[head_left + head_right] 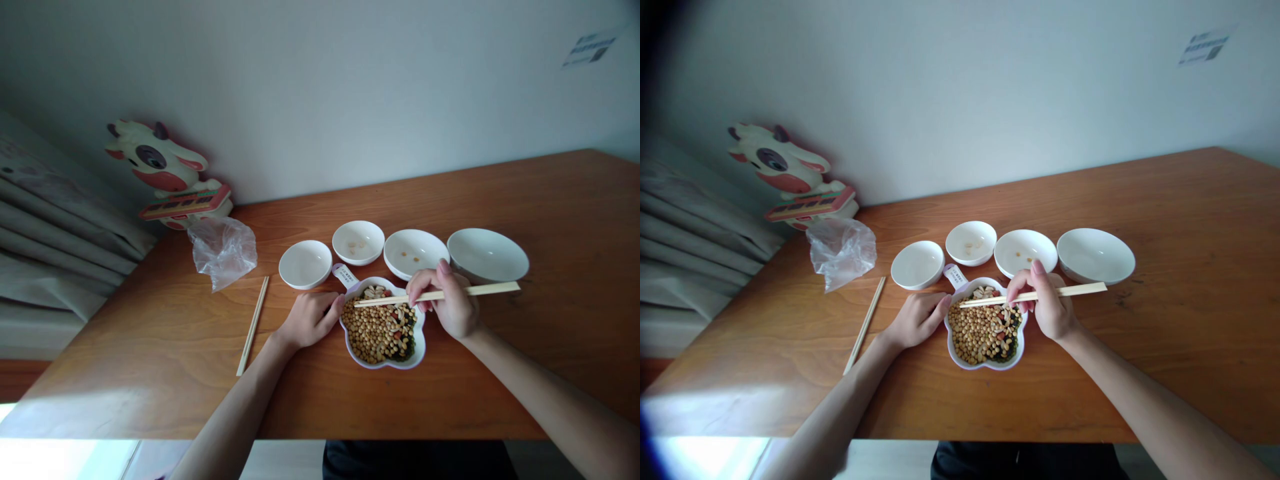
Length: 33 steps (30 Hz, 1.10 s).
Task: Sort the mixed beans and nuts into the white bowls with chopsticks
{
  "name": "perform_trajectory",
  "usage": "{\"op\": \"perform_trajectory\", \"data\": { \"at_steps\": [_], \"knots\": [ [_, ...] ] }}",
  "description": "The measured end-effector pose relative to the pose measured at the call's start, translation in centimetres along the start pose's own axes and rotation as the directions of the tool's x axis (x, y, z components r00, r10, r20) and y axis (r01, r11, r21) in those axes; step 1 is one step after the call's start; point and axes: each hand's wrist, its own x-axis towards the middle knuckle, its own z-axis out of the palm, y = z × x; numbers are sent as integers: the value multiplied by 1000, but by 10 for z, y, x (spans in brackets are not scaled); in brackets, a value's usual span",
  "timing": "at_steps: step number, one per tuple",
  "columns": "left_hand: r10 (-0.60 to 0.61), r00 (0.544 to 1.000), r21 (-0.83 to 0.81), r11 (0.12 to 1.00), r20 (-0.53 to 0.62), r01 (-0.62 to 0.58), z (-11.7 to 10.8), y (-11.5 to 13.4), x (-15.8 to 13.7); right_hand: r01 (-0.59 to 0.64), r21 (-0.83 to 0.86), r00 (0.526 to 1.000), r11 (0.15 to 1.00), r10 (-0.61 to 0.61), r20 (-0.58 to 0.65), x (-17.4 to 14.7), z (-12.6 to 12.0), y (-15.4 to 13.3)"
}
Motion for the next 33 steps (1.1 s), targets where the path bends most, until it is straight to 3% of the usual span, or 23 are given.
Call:
{"op": "perform_trajectory", "data": {
  "at_steps": [8, 14, 17, 21, 25, 33],
  "knots": [
    [7, 1000, -7, 1000, -12, -7, 0, 0, 0, 58, 37, 996, 998, -56, -66, 5, -3, -12],
    [-12, 1000, -7, 1000, -5, 12, 1, -1, 0, 143, 47, 969, 989, -130, -212, 13, -16, -18],
    [-13, 1000, -6, 1000, -1, 13, 1, -1, 0, 191, 17, 928, 981, -175, -328, 19, -26, -19],
    [-8, 1000, -2, 1000, 2, 8, 0, -1, -1, 241, -26, 838, 970, -221, -499, 28, -38, -18],
    [-10, 1000, -2, 1000, 11, 10, -1, 1, 0, 276, -51, 772, 960, -253, -583, 34, -51, -17],
    [-9, 1000, 0, 1000, 8, 9, -1, 0, 0, 263, -81, 796, 961, -264, -545, 26, -64, -16]
  ]
}}
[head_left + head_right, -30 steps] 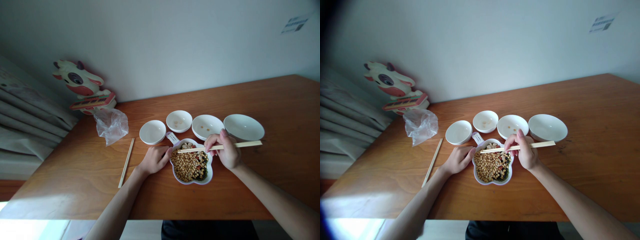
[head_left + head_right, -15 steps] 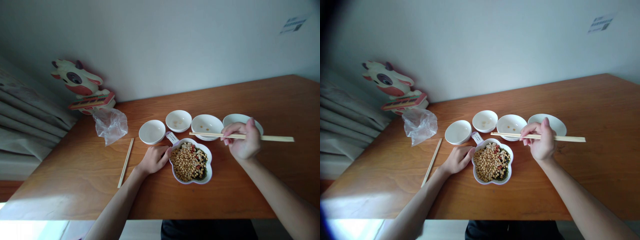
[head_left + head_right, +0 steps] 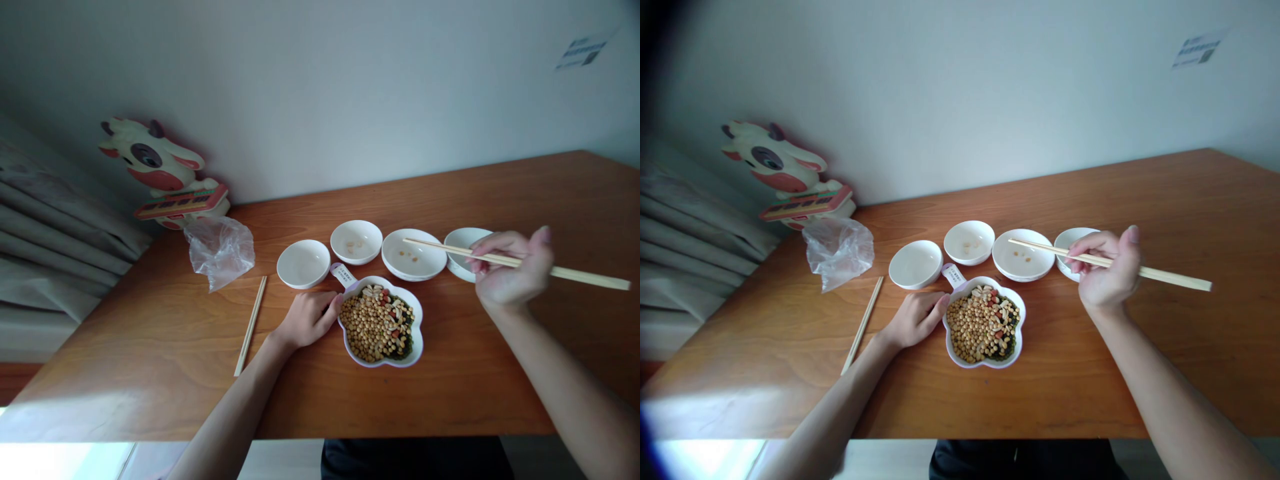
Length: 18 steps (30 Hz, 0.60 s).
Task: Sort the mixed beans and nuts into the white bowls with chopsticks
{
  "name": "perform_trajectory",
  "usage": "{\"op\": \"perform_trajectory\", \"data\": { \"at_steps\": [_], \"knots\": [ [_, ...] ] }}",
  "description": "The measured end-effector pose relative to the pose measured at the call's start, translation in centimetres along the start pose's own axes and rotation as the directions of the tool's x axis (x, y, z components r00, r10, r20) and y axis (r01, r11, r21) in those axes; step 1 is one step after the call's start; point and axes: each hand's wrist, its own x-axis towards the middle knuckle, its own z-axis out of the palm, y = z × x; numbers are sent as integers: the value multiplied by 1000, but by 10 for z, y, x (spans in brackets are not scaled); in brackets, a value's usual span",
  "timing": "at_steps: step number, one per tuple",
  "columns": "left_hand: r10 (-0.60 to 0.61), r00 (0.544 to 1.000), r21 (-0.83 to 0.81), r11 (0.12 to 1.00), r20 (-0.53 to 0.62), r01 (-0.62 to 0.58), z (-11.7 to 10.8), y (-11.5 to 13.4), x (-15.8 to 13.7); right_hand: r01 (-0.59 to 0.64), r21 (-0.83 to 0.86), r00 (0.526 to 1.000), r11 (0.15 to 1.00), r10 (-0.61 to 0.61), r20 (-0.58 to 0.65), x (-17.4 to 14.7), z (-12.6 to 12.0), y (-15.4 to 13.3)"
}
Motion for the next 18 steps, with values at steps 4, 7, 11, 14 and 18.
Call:
{"op": "perform_trajectory", "data": {
  "at_steps": [4, 7, 11, 14, 18],
  "knots": [
    [6, 1000, 11, 1000, -8, -6, 0, 0, 0, -37, 5, 998, 999, 37, 42, -2, 4, -2],
    [11, 1000, 8, 1000, -10, -11, 0, 0, 0, -84, 33, 989, 996, 80, 122, -5, 9, -6],
    [14, 1000, -13, 1000, -12, -14, 0, 1, 0, -178, 16, 931, 984, 162, 328, -16, 18, -9],
    [15, 1000, -15, 1000, -14, -15, -1, 2, 0, -236, -49, 846, 971, 230, 482, -30, 23, -5],
    [8, 1000, -6, 1000, -2, -8, -1, 2, 0, -185, -147, 729, 972, 236, 643, -48, 24, 2]
  ]
}}
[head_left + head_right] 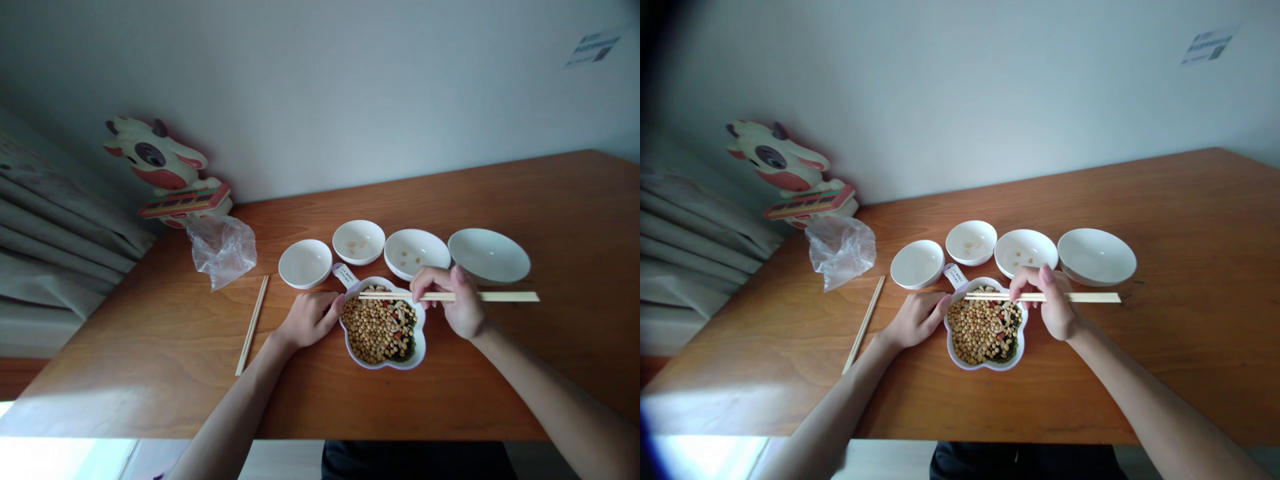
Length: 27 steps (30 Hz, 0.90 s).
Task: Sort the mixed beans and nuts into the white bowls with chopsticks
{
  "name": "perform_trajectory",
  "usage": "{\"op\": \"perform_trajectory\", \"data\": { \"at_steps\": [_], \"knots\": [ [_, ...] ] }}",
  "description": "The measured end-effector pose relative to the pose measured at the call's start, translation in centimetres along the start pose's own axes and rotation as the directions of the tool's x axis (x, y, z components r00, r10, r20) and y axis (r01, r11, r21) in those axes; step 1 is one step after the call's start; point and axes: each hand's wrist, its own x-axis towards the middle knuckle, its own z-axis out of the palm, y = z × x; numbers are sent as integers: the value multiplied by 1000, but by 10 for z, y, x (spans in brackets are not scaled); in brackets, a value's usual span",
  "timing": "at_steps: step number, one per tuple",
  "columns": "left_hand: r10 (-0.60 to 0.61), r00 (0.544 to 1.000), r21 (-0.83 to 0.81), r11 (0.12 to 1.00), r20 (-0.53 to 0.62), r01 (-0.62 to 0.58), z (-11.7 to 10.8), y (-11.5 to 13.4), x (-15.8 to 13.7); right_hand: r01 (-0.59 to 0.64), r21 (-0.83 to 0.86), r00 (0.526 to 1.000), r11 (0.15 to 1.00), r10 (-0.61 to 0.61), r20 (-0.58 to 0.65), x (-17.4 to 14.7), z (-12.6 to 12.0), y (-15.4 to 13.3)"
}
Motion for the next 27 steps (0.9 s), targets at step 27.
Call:
{"op": "perform_trajectory", "data": {
  "at_steps": [27],
  "knots": [
    [-20, 999, -12, 1000, 38, 20, -2, 3, 0, -99, 15, 991, 995, 97, 94, -4, 9, 1]
  ]
}}
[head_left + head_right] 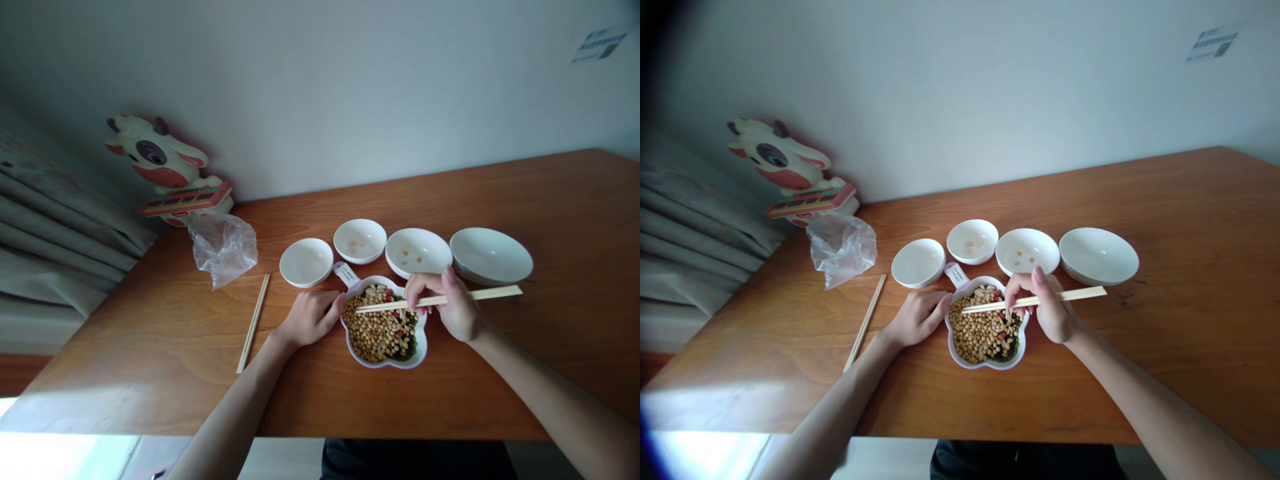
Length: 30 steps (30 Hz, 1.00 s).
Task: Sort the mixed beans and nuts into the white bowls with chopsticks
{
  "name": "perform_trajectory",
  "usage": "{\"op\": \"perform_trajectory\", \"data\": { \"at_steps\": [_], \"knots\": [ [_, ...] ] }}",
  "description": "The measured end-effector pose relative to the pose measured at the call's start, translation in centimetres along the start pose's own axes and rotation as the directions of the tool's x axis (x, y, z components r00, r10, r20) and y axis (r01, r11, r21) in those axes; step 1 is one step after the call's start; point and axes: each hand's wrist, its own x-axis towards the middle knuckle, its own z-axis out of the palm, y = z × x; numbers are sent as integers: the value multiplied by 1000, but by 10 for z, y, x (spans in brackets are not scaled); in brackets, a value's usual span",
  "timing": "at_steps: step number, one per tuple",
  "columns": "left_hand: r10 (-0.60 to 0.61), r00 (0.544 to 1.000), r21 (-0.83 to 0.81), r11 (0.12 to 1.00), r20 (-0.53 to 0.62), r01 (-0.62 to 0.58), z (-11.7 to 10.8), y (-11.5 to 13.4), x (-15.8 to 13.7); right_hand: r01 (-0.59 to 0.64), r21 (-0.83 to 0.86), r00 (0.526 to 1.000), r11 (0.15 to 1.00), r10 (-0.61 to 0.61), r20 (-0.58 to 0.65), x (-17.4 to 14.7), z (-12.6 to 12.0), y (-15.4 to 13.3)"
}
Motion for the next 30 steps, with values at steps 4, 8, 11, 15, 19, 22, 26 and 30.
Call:
{"op": "perform_trajectory", "data": {
  "at_steps": [4, 8, 11, 15, 19, 22, 26, 30],
  "knots": [
    [-2, 1000, 0, 1000, -3, 2, 0, 0, 0, -11, 23, 999, 1000, 11, 34, 0, 0, 1],
    [-4, 1000, 4, 1000, -7, 4, 0, 0, 0, -5, 19, 999, 1000, 4, 51, 0, 0, -2],
    [1, 1000, 9, 1000, -13, -1, 1, -2, 0, -6, 17, 998, 1000, 5, 59, 0, -2, -4],
    [3, 1000, 14, 1000, -18, -3, 2, -4, -1, -6, 6, 997, 1000, 6, 72, 1, -5, -2],
    [9, 1000, 18, 1000, -27, -9, 3, -4, -1, 19, -34, 995, 999, -15, 102, 0, -7, 2],
    [24, 999, 26, 999, -35, -23, 3, -3, 0, 27, -39, 994, 999, -23, 105, 0, -7, 5],
    [31, 999, 31, 999, -39, -30, 2, -2, 0, 36, -37, 993, 999, -32, 110, 0, -8, 5],
    [29, 999, 36, 999, -37, -27, 2, -3, 0, 49, -44, 992, 998, -43, 119, 0, -10, 5]
  ]
}}
